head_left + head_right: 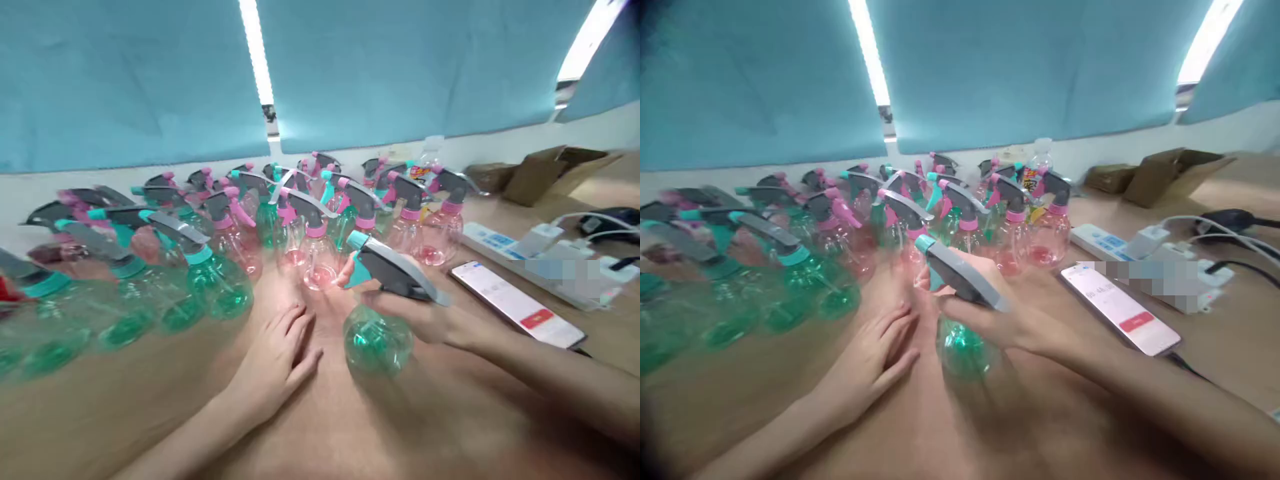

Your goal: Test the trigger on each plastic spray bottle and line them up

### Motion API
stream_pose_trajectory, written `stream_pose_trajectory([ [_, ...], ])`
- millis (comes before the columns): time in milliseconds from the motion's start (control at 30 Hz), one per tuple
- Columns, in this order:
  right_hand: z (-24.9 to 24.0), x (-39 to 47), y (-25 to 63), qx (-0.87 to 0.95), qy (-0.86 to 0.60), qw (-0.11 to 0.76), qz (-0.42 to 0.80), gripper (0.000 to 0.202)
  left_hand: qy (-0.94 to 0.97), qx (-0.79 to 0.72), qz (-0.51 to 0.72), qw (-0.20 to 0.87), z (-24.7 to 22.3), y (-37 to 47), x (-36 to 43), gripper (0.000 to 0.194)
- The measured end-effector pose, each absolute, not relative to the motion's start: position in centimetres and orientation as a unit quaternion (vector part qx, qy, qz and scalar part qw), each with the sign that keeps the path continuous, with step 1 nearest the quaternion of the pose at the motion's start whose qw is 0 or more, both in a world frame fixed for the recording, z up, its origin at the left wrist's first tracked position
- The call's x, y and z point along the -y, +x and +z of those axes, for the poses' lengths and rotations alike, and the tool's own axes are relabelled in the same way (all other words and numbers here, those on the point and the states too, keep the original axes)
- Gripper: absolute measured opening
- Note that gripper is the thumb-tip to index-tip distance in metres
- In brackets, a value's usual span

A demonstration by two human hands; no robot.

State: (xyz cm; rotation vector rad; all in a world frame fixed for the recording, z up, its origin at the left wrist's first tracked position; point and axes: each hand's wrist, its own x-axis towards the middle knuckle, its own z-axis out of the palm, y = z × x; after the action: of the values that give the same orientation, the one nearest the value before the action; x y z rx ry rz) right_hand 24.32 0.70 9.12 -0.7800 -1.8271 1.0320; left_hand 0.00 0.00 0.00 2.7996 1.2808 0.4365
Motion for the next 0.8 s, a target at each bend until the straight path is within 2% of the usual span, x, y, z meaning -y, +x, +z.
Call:
stream_pose_trajectory([
  [233,9.9,-0.3,24.4,0.744,-0.355,0.411,0.388,0.011,0.899,-0.412,0.146,0.022,0.1,0.2,0.0,0.043],
  [467,9.0,-0.4,24.4,0.729,-0.350,0.449,0.380,0.012,0.899,-0.412,0.144,0.033,0.5,0.3,0.1,0.042],
  [667,8.5,-0.8,24.0,0.730,-0.317,0.459,0.395,0.040,0.899,-0.411,0.151,0.027,0.6,0.4,0.0,0.042],
  [800,8.4,-0.8,23.9,0.719,-0.321,0.453,0.418,0.048,0.900,-0.412,0.141,0.030,0.5,0.3,0.1,0.043],
])
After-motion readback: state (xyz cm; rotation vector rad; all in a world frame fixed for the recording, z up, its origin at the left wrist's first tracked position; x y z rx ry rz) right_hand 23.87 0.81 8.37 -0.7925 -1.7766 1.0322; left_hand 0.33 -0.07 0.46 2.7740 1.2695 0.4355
